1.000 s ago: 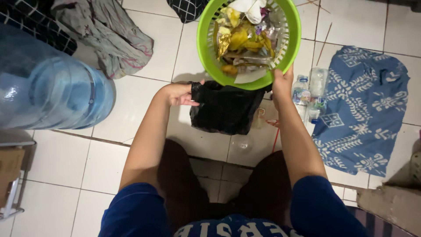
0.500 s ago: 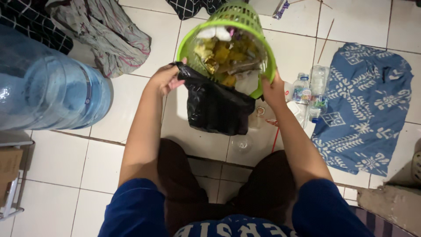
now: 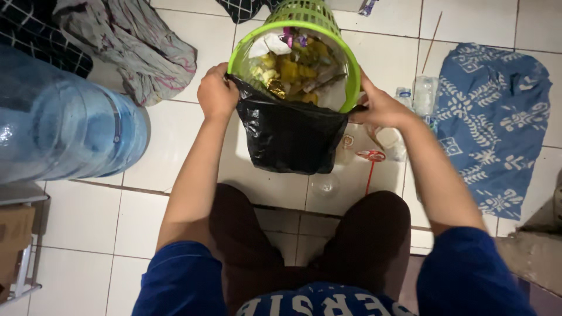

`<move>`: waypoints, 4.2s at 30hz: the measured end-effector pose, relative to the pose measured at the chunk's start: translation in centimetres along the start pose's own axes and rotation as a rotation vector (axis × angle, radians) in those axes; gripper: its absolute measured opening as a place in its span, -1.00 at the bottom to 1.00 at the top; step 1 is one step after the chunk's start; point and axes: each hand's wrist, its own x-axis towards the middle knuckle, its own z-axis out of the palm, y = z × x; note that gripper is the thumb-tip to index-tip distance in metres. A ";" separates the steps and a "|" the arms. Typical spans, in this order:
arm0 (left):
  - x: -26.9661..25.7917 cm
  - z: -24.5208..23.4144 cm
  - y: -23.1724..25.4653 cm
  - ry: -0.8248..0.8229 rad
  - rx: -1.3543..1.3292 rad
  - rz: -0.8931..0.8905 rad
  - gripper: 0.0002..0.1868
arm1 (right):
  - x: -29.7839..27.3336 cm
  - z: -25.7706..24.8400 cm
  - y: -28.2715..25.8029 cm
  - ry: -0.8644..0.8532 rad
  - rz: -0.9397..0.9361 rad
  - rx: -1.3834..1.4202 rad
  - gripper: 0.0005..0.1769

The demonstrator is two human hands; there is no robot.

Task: The person sorts waste from a green plastic basket into a black plastic bag. They pick up items one by one, including food scraps, plastic bottles, and wrappers, and place them into the bag. The person also picks up spilled items from the floor and puts them into the bag.

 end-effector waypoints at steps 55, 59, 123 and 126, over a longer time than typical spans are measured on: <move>-6.5 -0.2 -1.6 -0.036 -0.095 0.392 -0.45 | 2.0 15.4 23.4 -0.511 1.278 1.415 -0.73; -8.1 -1.0 -1.2 -0.006 -0.104 0.385 -0.43 | 1.0 14.9 22.8 -0.372 1.195 1.510 -0.71; -9.7 0.8 -7.0 -0.064 -0.991 -1.012 -0.71 | -3.4 20.1 13.0 0.566 0.355 0.064 -0.56; -11.2 3.0 -9.8 -0.224 -0.774 -1.012 -0.55 | -3.2 22.5 15.9 0.593 0.337 0.030 -0.58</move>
